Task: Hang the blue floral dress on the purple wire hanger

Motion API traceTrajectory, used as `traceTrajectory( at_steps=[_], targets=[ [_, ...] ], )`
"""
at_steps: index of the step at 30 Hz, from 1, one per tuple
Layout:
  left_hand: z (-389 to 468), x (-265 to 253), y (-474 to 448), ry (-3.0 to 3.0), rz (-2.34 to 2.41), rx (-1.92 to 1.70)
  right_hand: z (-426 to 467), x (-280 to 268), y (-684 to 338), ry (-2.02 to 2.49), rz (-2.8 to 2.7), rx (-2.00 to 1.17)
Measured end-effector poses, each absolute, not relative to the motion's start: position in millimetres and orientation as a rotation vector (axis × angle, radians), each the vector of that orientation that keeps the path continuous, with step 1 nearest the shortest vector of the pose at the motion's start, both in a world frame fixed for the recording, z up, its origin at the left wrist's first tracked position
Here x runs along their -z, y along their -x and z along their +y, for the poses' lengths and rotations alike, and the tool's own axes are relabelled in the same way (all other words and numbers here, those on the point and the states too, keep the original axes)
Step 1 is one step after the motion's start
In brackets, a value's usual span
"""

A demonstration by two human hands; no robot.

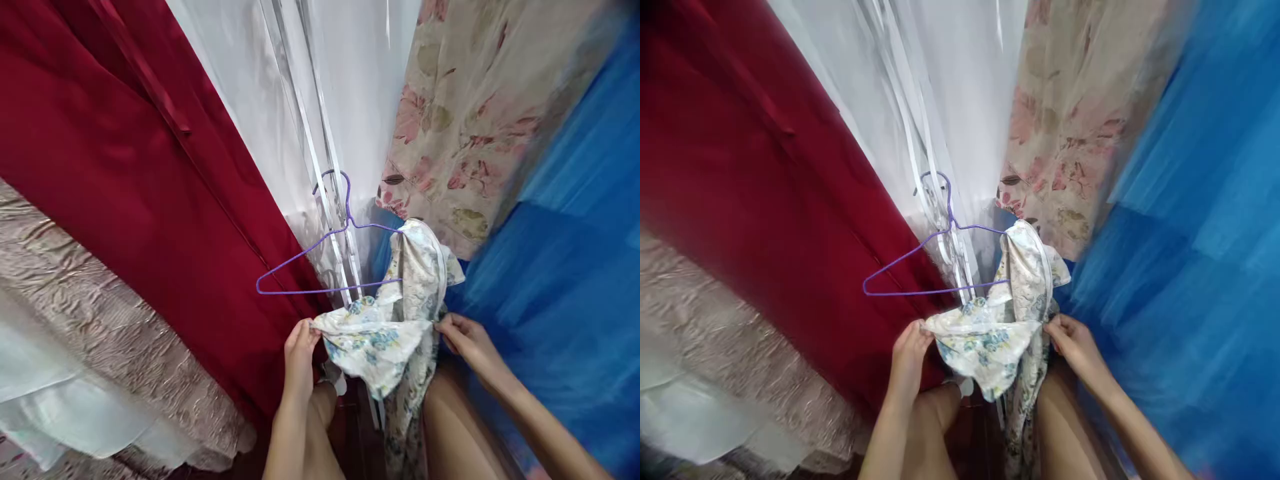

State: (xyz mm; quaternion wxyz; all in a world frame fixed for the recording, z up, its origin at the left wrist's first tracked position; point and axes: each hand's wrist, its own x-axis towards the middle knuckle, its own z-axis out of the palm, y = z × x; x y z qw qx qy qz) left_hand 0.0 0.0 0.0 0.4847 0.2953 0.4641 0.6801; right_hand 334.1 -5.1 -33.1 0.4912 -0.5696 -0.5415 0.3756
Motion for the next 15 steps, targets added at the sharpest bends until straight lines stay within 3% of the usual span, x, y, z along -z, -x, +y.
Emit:
traceTrajectory(
  at_steps=[8, 12, 15],
  targets=[
    [-35, -53, -70, -1.298, 0.964, -1.394, -11, 79, -347, 1.6, -1.484, -1.007],
    [-54, -54, -100, -1.499, 0.934, -1.278, -29, 41, -332, 1.455, -1.61, -0.964],
    [-58, -51, -121, -1.578, 0.959, -1.207, -46, 1, -311, 1.036, -1.767, -1.35]
  ],
)
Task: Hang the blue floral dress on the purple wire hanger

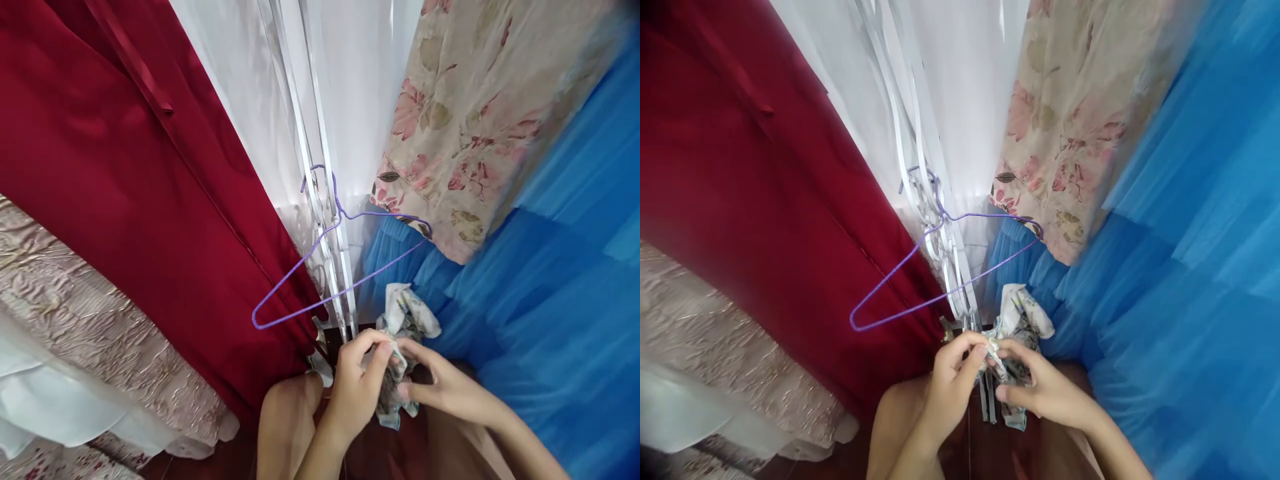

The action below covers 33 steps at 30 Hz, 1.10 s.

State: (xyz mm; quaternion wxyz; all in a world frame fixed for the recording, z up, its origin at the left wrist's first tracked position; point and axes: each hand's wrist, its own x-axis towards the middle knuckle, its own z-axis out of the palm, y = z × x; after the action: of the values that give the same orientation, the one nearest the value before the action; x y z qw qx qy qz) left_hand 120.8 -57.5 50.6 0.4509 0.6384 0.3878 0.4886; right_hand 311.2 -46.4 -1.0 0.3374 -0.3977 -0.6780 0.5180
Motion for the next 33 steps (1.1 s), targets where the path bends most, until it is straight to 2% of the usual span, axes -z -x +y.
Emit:
traceTrajectory(
  at_steps=[2, 6, 10, 12, 15, 18, 24, 28, 33],
  targets=[
    [-55, -50, -129, -1.644, 0.995, -1.219, -55, -17, -297, 0.948, -1.75, -1.519],
    [-48, -44, -120, -1.682, 0.932, -1.217, -62, -29, -287, 1.02, -1.477, -1.6],
    [-56, -2, -89, -1.428, 0.765, -0.798, -61, -37, -303, 1.067, -1.101, -1.716],
    [-65, 24, -68, -1.338, 0.884, -0.706, -55, -44, -313, 1.16, -1.079, -1.59],
    [-77, 40, -28, -1.291, 1.222, -0.834, -37, -61, -321, 1.238, -1.297, -1.288],
    [-75, 18, 20, -1.436, 1.446, -0.888, -14, -83, -319, 1.109, -1.615, -1.081],
    [-20, -56, 105, -2.292, 1.707, -0.619, 33, -97, -296, 0.979, -1.926, -0.581],
    [23, -92, 126, -2.432, 1.86, -0.833, 52, -80, -283, 1.035, -1.976, -0.494],
    [37, -133, 75, -2.313, 1.53, -1.201, 41, -75, -269, 1.088, -1.919, -0.49]
  ],
)
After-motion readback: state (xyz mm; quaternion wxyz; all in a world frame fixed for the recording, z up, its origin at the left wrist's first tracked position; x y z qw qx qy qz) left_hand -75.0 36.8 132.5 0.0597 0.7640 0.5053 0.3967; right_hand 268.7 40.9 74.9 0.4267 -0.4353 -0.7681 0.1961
